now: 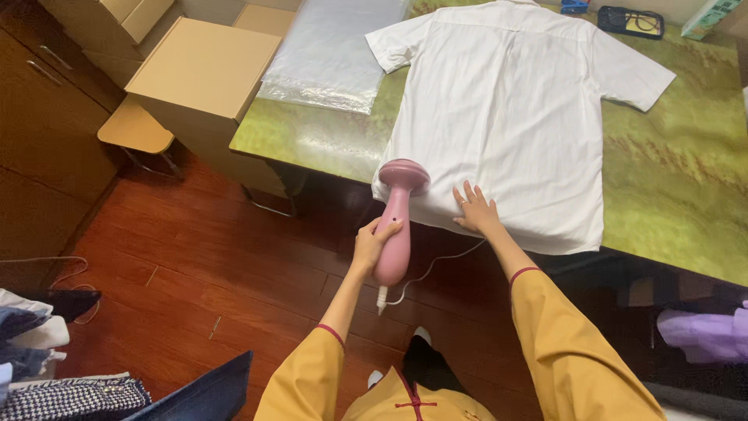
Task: The person uses a handheld garment steamer to remove wrinkles from a white short-sleeved shirt laid flat on a table. After steaming, the person folds the shirt neatly on the table.
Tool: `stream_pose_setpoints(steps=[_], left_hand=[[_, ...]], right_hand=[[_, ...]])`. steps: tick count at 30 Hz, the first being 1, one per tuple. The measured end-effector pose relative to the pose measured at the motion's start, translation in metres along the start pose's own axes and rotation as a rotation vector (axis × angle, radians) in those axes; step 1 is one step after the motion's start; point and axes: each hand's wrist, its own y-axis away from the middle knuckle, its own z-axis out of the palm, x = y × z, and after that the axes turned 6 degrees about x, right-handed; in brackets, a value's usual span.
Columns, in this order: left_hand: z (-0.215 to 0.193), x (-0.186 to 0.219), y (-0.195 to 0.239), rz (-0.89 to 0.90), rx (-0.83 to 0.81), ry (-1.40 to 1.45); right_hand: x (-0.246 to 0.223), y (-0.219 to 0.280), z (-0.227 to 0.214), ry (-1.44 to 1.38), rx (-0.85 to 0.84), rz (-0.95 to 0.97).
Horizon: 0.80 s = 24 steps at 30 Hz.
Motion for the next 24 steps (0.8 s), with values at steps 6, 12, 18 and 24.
stream_pose_setpoints(steps=[6,12,18,24], left_hand=[[-0.012,-0.002,0.007,0.019,-0.003,0.005],[0.017,0.010,-0.025,0.077,-0.016,-0.024],[0.009,0.016,-0.015,0.069,0.003,-0.032],[-0.015,0.015,0.012,0.037,0.029,-0.036]], right_hand=[[-0.002,0.053,-0.008,-0.146,0.136,0.049],[0.013,0.062,-0.003,-0.087,0.091,0.016],[0.018,0.057,0.005,-0.044,0.082,0.012],[0.018,0.054,0.006,-0.094,0.072,0.036]])
